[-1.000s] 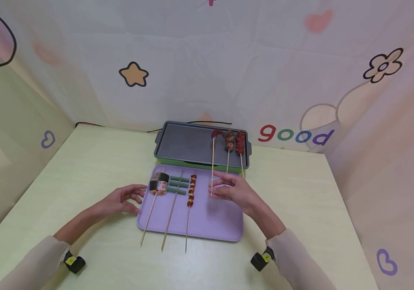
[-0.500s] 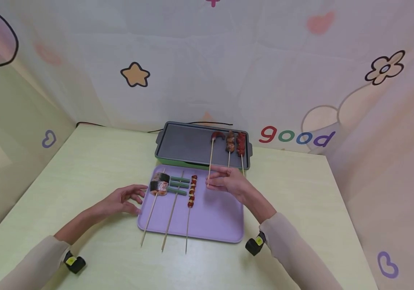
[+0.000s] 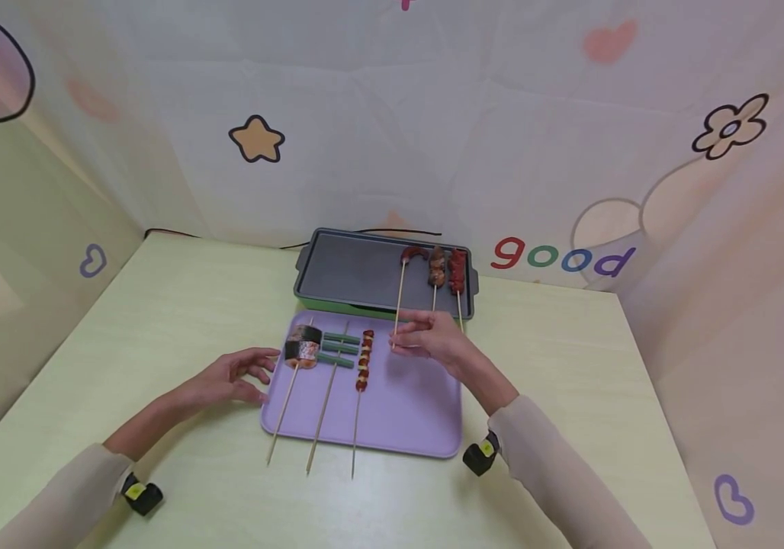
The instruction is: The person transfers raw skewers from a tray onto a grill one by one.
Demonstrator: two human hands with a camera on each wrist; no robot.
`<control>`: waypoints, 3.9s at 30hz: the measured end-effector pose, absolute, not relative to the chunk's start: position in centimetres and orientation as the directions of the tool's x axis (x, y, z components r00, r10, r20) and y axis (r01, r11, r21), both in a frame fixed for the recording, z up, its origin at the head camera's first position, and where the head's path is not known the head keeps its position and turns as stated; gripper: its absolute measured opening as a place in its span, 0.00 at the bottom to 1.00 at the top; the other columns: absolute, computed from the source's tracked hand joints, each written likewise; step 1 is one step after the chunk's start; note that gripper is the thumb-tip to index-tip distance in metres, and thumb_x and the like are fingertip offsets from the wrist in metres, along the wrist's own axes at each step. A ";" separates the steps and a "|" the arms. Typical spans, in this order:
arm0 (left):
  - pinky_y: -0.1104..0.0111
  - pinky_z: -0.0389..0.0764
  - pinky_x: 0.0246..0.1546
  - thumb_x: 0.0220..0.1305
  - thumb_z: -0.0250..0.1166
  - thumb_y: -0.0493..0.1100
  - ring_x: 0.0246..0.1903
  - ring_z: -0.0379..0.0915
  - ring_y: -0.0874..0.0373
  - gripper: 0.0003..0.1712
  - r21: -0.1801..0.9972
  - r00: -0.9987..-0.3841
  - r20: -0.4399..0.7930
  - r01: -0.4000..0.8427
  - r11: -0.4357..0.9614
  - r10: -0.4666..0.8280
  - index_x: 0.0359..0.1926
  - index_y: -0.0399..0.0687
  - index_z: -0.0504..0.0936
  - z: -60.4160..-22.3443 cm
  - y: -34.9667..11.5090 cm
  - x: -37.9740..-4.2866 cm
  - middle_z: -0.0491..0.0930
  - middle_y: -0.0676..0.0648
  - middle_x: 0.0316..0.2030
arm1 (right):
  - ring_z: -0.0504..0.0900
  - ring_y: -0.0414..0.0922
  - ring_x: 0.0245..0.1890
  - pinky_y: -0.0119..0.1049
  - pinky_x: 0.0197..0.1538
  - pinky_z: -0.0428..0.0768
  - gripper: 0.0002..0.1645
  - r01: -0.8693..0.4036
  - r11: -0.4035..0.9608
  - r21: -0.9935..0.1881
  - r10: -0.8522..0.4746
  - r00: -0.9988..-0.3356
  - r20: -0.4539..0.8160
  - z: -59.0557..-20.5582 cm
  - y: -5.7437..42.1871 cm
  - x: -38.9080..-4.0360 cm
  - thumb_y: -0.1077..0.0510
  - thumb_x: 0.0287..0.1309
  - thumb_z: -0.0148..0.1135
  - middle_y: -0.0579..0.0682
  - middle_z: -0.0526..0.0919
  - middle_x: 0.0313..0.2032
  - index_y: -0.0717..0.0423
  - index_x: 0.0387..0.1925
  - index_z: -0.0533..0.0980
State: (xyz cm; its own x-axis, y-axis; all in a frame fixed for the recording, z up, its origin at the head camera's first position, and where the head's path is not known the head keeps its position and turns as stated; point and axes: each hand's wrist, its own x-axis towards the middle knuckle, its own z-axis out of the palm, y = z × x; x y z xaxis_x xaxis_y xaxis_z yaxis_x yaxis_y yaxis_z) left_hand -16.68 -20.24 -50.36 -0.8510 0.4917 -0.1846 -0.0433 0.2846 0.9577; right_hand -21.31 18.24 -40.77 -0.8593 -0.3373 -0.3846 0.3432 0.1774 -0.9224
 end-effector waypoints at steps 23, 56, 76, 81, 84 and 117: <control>0.74 0.82 0.46 0.60 0.72 0.31 0.51 0.73 0.52 0.42 0.958 -0.853 -0.190 -0.054 0.280 0.486 0.73 0.32 0.64 -51.0 -20.1 -16.6 0.72 0.29 0.59 | 0.85 0.52 0.57 0.44 0.59 0.84 0.37 0.159 0.345 -0.925 -0.536 -0.775 -0.333 -40.8 24.0 -15.7 0.56 0.71 0.62 0.69 0.79 0.61 0.65 0.74 0.62; 0.66 0.87 0.35 0.67 0.67 0.35 0.38 0.81 0.59 0.26 0.944 -0.886 -0.150 0.004 0.330 0.439 0.64 0.30 0.75 -48.1 -18.5 -12.2 0.83 0.34 0.46 | 0.86 0.36 0.45 0.30 0.46 0.84 0.47 0.076 0.370 -0.926 -0.495 -0.827 -0.266 -49.3 31.3 -14.9 0.63 0.63 0.69 0.67 0.74 0.59 0.63 0.77 0.56; 0.66 0.89 0.37 0.64 0.70 0.35 0.35 0.88 0.56 0.38 0.952 -0.876 -0.303 -0.260 0.162 0.374 0.70 0.23 0.65 -48.5 -16.5 -8.0 0.89 0.35 0.41 | 0.86 0.36 0.42 0.28 0.43 0.82 0.49 0.044 0.381 -0.923 -0.473 -0.849 -0.236 -49.2 31.0 -14.6 0.64 0.61 0.70 0.71 0.73 0.58 0.64 0.77 0.56; 0.66 0.89 0.40 0.64 0.69 0.33 0.35 0.89 0.56 0.40 0.931 -0.862 -0.357 -0.359 0.065 0.361 0.71 0.23 0.61 -48.7 -15.9 -8.0 0.90 0.39 0.39 | 0.85 0.35 0.41 0.27 0.44 0.81 0.49 0.037 0.384 -0.923 -0.467 -0.854 -0.228 -49.2 30.9 -14.5 0.64 0.61 0.71 0.69 0.74 0.57 0.64 0.77 0.57; 0.66 0.89 0.41 0.64 0.68 0.31 0.36 0.89 0.55 0.40 0.914 -0.851 -0.380 -0.405 0.009 0.363 0.72 0.23 0.60 -48.7 -15.9 -8.1 0.90 0.42 0.38 | 0.85 0.35 0.41 0.27 0.44 0.81 0.48 0.032 0.379 -0.925 -0.472 -0.853 -0.223 -49.2 30.8 -14.5 0.64 0.61 0.70 0.69 0.74 0.57 0.64 0.77 0.57; 0.65 0.88 0.47 0.63 0.70 0.33 0.43 0.88 0.58 0.47 0.898 -0.775 -0.368 -0.439 -0.020 0.514 0.77 0.31 0.54 -48.2 -17.4 -8.4 0.87 0.49 0.45 | 0.85 0.36 0.41 0.27 0.44 0.83 0.48 0.043 0.386 -0.921 -0.466 -0.853 -0.235 -49.4 31.0 -14.4 0.66 0.60 0.70 0.72 0.73 0.58 0.64 0.77 0.57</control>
State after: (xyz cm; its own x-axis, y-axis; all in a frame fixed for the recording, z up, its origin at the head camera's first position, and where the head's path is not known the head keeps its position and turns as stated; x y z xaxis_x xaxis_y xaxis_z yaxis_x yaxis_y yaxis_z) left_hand -8.38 -17.37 -48.17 -0.7753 0.5136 -0.3676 -0.4393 -0.0205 0.8981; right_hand -14.38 30.97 -49.36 -0.8531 -0.4659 -0.2349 0.0426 0.3864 -0.9213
